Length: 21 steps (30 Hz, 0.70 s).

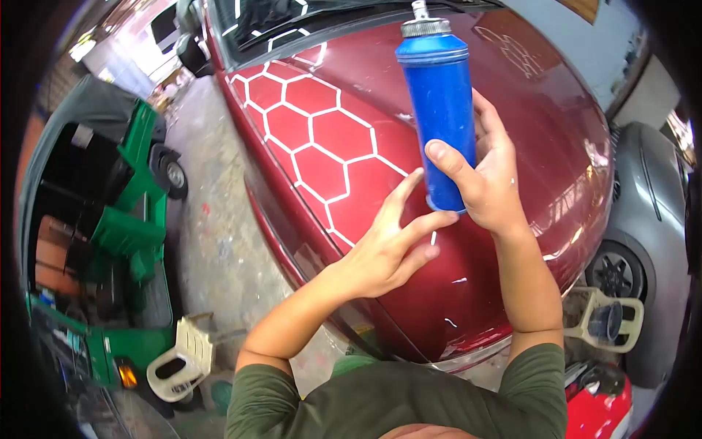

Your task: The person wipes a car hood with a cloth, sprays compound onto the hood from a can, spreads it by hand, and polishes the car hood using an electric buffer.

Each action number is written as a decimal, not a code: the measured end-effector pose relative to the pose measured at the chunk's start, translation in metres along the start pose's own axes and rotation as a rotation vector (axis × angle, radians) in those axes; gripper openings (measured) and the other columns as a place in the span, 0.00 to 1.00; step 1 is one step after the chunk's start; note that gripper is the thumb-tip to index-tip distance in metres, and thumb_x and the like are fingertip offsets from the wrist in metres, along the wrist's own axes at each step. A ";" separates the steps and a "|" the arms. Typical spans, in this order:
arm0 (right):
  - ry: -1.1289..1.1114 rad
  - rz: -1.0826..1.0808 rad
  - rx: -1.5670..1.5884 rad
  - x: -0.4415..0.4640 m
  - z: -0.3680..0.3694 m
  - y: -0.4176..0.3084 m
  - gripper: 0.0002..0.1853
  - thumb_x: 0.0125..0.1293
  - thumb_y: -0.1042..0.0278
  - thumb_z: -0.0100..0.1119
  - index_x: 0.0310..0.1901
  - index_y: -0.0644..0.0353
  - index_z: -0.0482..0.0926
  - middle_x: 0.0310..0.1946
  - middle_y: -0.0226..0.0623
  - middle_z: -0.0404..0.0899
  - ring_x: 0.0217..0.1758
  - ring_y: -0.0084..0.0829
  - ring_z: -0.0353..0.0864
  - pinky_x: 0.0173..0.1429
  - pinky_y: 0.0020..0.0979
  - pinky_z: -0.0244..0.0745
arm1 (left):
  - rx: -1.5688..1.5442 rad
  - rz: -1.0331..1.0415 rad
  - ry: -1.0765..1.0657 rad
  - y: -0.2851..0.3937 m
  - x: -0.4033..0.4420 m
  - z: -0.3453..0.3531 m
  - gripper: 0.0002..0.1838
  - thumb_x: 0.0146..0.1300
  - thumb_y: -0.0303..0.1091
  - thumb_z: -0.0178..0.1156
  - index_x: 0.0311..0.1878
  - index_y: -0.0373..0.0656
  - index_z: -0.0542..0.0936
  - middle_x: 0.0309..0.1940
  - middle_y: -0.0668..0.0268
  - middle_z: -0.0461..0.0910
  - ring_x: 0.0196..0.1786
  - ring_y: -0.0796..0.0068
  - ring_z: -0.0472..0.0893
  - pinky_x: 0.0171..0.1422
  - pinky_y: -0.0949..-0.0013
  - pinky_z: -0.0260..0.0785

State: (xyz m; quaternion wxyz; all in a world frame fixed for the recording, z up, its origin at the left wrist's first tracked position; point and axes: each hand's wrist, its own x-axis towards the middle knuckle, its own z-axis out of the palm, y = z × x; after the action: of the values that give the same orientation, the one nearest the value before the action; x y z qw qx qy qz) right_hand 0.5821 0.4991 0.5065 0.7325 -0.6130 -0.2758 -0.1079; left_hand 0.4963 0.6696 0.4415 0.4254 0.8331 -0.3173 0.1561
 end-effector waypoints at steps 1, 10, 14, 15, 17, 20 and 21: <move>-0.014 -0.020 -0.095 -0.002 -0.008 -0.001 0.45 0.63 0.61 0.80 0.74 0.71 0.65 0.60 0.50 0.81 0.59 0.35 0.85 0.64 0.37 0.81 | 0.046 -0.030 0.028 0.006 -0.016 0.000 0.32 0.65 0.31 0.72 0.73 0.54 0.76 0.81 0.36 0.53 0.82 0.31 0.59 0.83 0.42 0.59; -0.155 -0.682 -1.287 0.056 -0.133 -0.036 0.35 0.46 0.78 0.66 0.63 0.53 0.81 0.55 0.44 0.80 0.59 0.50 0.79 0.66 0.46 0.71 | 0.602 -0.936 0.642 -0.020 -0.305 -0.022 0.28 0.75 0.33 0.64 0.73 0.35 0.71 0.71 0.49 0.74 0.72 0.53 0.75 0.77 0.55 0.66; -0.162 -0.713 -1.394 0.062 -0.165 -0.029 0.33 0.47 0.80 0.64 0.61 0.54 0.82 0.51 0.41 0.81 0.57 0.49 0.79 0.64 0.46 0.70 | 0.341 -1.416 -0.415 0.031 -0.477 0.009 0.30 0.68 0.48 0.70 0.68 0.41 0.79 0.60 0.42 0.82 0.62 0.42 0.82 0.73 0.45 0.70; -0.160 -0.745 -1.423 0.063 -0.175 -0.018 0.33 0.47 0.81 0.63 0.61 0.54 0.82 0.51 0.41 0.80 0.57 0.49 0.78 0.65 0.46 0.70 | 0.260 -1.407 -0.685 0.062 -0.474 0.022 0.32 0.69 0.53 0.69 0.69 0.42 0.78 0.61 0.41 0.83 0.65 0.39 0.81 0.74 0.46 0.70; -0.151 -0.810 -1.481 0.065 -0.195 0.004 0.33 0.48 0.82 0.62 0.61 0.54 0.83 0.52 0.40 0.80 0.57 0.48 0.78 0.67 0.47 0.69 | 0.006 -1.524 -1.009 0.089 -0.523 0.045 0.34 0.71 0.57 0.66 0.71 0.43 0.77 0.60 0.43 0.85 0.64 0.44 0.83 0.73 0.50 0.72; -0.122 -0.841 -1.434 0.061 -0.211 0.014 0.31 0.49 0.82 0.60 0.59 0.55 0.83 0.52 0.40 0.81 0.60 0.47 0.77 0.70 0.47 0.67 | -0.210 -1.893 -0.600 0.105 -0.610 0.089 0.35 0.73 0.59 0.63 0.74 0.44 0.76 0.62 0.46 0.85 0.65 0.51 0.85 0.70 0.54 0.74; -0.112 -0.850 -1.417 0.058 -0.217 0.018 0.30 0.50 0.82 0.59 0.58 0.55 0.83 0.52 0.40 0.81 0.61 0.46 0.77 0.71 0.47 0.67 | -0.185 -1.893 -0.587 0.107 -0.607 0.095 0.35 0.74 0.59 0.63 0.74 0.44 0.76 0.62 0.46 0.85 0.64 0.52 0.85 0.69 0.55 0.75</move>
State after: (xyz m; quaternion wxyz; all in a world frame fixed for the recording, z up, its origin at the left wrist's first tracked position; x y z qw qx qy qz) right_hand 0.6978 0.3063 0.5019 0.0542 -0.7773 -0.3868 -0.4932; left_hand -0.0306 0.7862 0.1295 0.3427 0.7118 0.3746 -0.4853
